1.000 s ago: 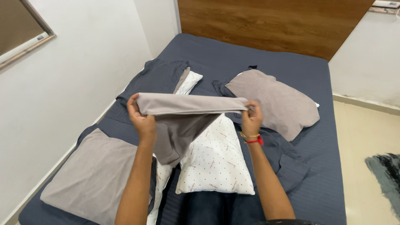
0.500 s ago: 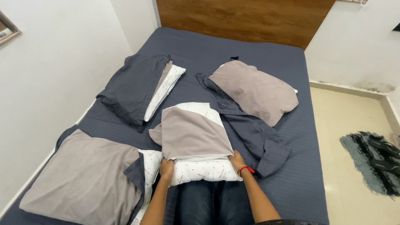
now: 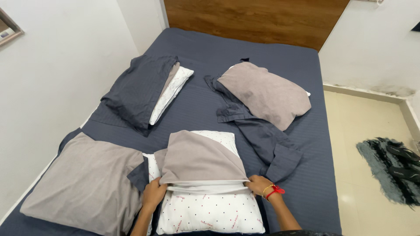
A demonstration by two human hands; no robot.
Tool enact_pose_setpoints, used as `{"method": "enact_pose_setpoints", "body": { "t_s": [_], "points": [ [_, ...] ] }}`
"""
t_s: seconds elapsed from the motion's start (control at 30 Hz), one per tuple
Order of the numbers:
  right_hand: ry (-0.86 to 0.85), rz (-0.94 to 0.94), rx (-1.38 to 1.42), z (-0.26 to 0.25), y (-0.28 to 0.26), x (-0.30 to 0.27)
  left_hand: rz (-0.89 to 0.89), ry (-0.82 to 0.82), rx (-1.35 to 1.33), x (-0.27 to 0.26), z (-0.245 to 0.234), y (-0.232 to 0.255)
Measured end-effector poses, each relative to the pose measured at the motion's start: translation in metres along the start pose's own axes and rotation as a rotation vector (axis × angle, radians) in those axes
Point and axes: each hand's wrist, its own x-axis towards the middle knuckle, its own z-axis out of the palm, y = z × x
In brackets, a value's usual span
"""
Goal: The person removes folded items from a closet shelf, places them on a bed, and then fits a light-colored pillowcase onto a white pillow.
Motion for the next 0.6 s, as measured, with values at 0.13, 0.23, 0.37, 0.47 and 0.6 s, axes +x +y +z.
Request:
{"method": "enact_pose_setpoints", "body": {
  "t_s": [0.13, 0.23, 0.37, 0.47, 0.6],
  "points": [
    [-0.004, -0.161, 0.236, -0.034, -0.03, 0.067, -0.07, -0.1, -0.717, 0.09, 0.002, 0.044],
    [-0.095, -0.224, 0.674, -0.087, -0.076, 0.108, -0.168, -0.01, -0.979, 0.154, -0.008, 0.119],
    [0.201, -0.388, 1.218, -0.15, -0.126, 0.144, 0.205, 0.13, -0.889, 0.172, -0.046, 0.222],
    [0.452, -0.741, 1.191, -0.188, -0.134, 0.15, 0.433, 0.208, -0.843, 0.164, -0.08, 0.27],
    [0.848, -1.153, 0.955, -0.216, -0.136, 0.13, 0.866, 0.415, -0.785, 0.122, -0.122, 0.299]
  ]
}}
